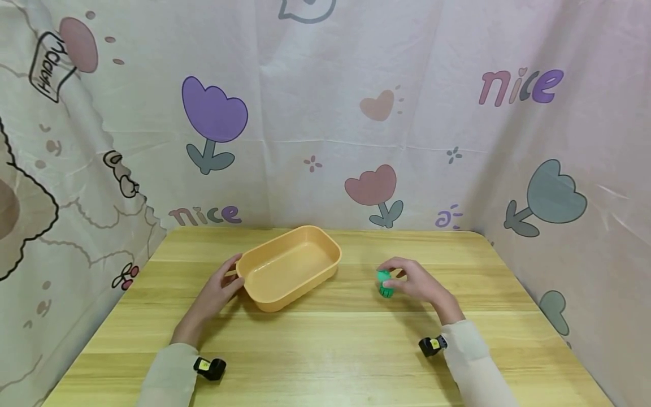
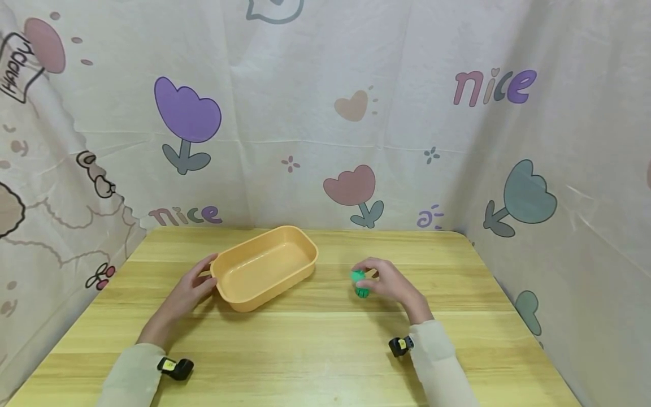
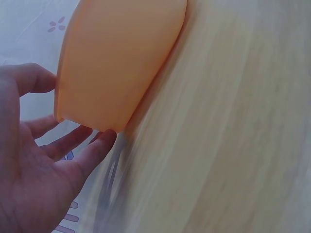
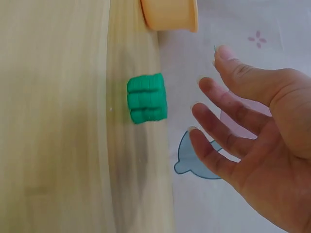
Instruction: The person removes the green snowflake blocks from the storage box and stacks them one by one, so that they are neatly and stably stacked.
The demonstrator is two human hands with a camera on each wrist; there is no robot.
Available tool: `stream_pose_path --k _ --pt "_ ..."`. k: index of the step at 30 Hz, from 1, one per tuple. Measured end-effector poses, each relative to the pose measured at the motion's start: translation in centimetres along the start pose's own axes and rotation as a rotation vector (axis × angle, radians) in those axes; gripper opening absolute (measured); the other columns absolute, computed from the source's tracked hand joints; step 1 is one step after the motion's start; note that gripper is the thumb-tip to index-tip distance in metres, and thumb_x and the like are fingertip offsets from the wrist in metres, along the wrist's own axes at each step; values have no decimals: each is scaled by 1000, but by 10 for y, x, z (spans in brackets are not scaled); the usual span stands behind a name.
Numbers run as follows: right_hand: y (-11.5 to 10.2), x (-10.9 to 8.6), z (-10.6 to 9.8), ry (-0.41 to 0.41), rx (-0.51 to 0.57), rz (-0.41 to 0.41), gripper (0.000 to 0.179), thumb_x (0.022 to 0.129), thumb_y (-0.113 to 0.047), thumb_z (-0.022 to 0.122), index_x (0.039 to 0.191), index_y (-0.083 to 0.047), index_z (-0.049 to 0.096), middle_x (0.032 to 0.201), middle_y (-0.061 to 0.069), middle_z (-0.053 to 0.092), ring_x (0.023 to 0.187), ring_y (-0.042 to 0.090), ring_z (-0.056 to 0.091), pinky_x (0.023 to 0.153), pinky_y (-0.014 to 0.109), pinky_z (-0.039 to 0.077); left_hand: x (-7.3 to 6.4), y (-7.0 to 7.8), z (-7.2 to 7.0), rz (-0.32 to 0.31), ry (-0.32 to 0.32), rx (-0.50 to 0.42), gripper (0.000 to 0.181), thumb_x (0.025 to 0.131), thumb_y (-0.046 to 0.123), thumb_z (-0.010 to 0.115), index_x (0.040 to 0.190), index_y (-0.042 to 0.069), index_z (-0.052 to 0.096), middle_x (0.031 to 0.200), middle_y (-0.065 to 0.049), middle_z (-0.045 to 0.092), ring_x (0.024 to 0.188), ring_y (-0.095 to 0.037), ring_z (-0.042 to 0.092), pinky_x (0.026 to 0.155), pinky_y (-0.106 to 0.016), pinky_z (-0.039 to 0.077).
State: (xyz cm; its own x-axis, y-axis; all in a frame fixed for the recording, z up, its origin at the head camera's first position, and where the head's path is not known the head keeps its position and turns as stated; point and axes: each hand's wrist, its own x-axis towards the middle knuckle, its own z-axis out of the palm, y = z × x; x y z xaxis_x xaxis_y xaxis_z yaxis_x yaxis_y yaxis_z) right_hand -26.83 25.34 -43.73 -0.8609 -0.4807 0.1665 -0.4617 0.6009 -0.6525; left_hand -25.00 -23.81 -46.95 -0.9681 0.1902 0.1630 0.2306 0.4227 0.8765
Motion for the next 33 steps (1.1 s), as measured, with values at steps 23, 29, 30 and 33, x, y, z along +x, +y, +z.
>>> stream_pose_path --k 23,29,30,33 --pt "34 -3 7 -71 90 72 34 91 -15 79 121 -2 72 122 16 70 107 23 63 93 48 58 1 -3 0 -21 9 17 64 106 13 55 162 4 27 152 -31 43 136 -54 51 93 -2 35" --pt "37 -3 8 -63 69 75 34 91 -16 79 121 -4 73 118 13 72 103 16 62 91 39 57 1 -3 -1 -22 2 15 64 106 13 55 163 4 27 152 -30 42 137 -54 50 93 -2 35" --pt "37 -3 8 -63 70 81 34 90 -16 79 121 -4 73 118 11 72 102 15 62 91 38 57 1 -3 -1 -24 1 17 64 106 13 55 163 5 27 153 -30 42 137 -53 50 94 -3 35" --pt "36 -3 8 -70 73 89 34 90 -16 80 121 -5 73 117 10 72 102 15 62 91 34 56 1 -2 -1 -33 -3 29 64 106 15 55 163 6 26 154 -29 42 138 -52 50 100 -11 41"
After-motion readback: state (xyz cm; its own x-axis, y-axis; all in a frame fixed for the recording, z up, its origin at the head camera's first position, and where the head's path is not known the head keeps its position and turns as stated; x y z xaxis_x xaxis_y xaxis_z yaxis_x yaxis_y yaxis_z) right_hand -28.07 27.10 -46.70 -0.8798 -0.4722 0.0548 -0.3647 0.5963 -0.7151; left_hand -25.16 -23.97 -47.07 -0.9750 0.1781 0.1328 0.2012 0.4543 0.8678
